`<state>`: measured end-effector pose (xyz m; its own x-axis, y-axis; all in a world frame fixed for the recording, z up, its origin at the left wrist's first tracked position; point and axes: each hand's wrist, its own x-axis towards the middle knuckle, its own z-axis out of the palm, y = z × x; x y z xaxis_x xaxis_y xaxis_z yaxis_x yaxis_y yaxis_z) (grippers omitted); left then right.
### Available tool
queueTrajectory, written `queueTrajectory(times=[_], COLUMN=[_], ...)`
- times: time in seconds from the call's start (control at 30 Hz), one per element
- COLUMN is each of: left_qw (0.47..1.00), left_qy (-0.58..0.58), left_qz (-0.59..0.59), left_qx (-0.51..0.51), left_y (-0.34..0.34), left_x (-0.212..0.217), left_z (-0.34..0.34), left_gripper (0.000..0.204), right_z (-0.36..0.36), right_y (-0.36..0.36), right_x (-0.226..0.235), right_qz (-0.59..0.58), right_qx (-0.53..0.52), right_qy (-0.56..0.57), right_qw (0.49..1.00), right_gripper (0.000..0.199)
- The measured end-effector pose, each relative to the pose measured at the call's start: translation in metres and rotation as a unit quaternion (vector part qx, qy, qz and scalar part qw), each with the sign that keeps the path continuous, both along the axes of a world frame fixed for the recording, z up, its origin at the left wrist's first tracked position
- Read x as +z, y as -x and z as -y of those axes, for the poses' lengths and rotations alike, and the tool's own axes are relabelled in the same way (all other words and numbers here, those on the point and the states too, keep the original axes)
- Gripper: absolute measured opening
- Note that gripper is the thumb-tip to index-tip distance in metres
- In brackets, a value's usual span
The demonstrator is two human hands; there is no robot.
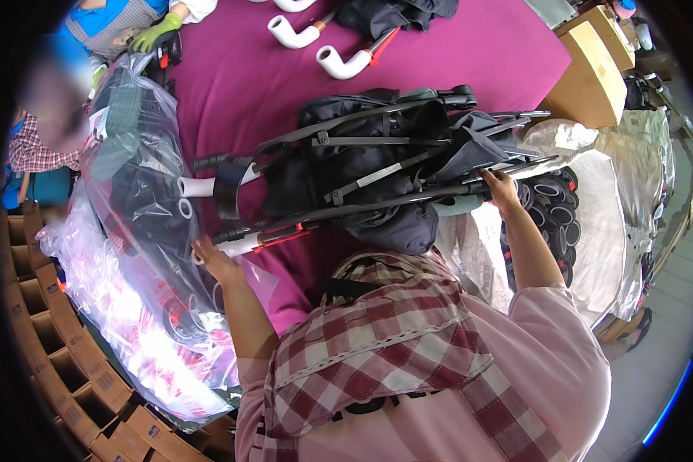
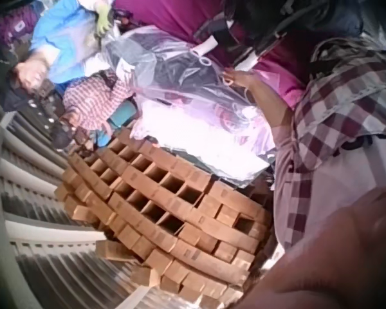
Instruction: The person assembles baby strollers by attaching white handle grips to black frames, adding wheels, and placing fabric seats onto the frames. The person then places each completed stroller into a clear plastic bag. The process is repeated for multiple units.
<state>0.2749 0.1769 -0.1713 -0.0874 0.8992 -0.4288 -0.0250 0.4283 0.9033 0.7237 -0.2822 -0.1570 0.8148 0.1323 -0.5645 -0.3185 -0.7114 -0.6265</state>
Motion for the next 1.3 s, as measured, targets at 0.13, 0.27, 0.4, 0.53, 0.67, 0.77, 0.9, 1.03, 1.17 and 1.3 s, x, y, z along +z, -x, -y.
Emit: queueTrajectory(times=[0.13,0.27,0.4,0.53,0.67,0.77,0.9,1.03,1.17,1.3], left_qw=[0.999,0.982,0.991,0.995,0.979,0.983,0.987,0.985,0.986,0.984], left_qy=[-0.045,-0.131,-0.033,0.070,0.132,0.143,0.098,0.086,0.088,0.064], left_qz=[-0.012,-0.127,-0.107,0.069,0.151,0.089,0.065,0.057,0.052,0.123], left_qx=[-0.004,-0.044,-0.078,-0.008,0.026,0.074,0.113,0.139,0.128,0.115], left_y=[0.008,0.040,0.004,-0.008,-0.085,-0.115,-0.121,-0.130,-0.144,-0.098], left_x=[-0.013,-0.056,-0.041,-0.046,0.010,0.035,0.015,0.009,0.032,0.018], left_z=[-0.019,-0.031,0.037,0.086,0.132,0.131,0.118,0.118,0.125,0.122], left_gripper=[0.069,0.065,0.056,0.052,0.053,0.050,0.045,0.039,0.036,0.047], right_z=[0.003,-0.005,0.019,0.029,0.097,0.151,0.162,0.171,0.203,0.204], right_y=[0.021,0.041,0.041,0.001,-0.105,-0.139,-0.161,-0.160,-0.156,-0.103], right_x=[0.020,0.039,0.041,0.037,0.057,0.016,-0.011,-0.001,-0.024,-0.021], right_qz=[0.000,-0.058,-0.062,0.040,0.365,0.293,0.184,0.086,-0.164,-0.277], right_qx=[-0.024,-0.013,0.043,0.186,0.164,0.295,0.390,0.440,0.354,0.220], right_qy=[-0.076,-0.104,-0.077,0.091,0.091,0.299,0.367,0.305,0.228,0.170], right_qw=[0.997,0.993,0.994,0.978,0.912,0.859,0.824,0.840,0.892,0.920], right_gripper=[0.050,0.054,0.060,0.044,0.046,0.039,0.054,0.079,0.081,0.082])
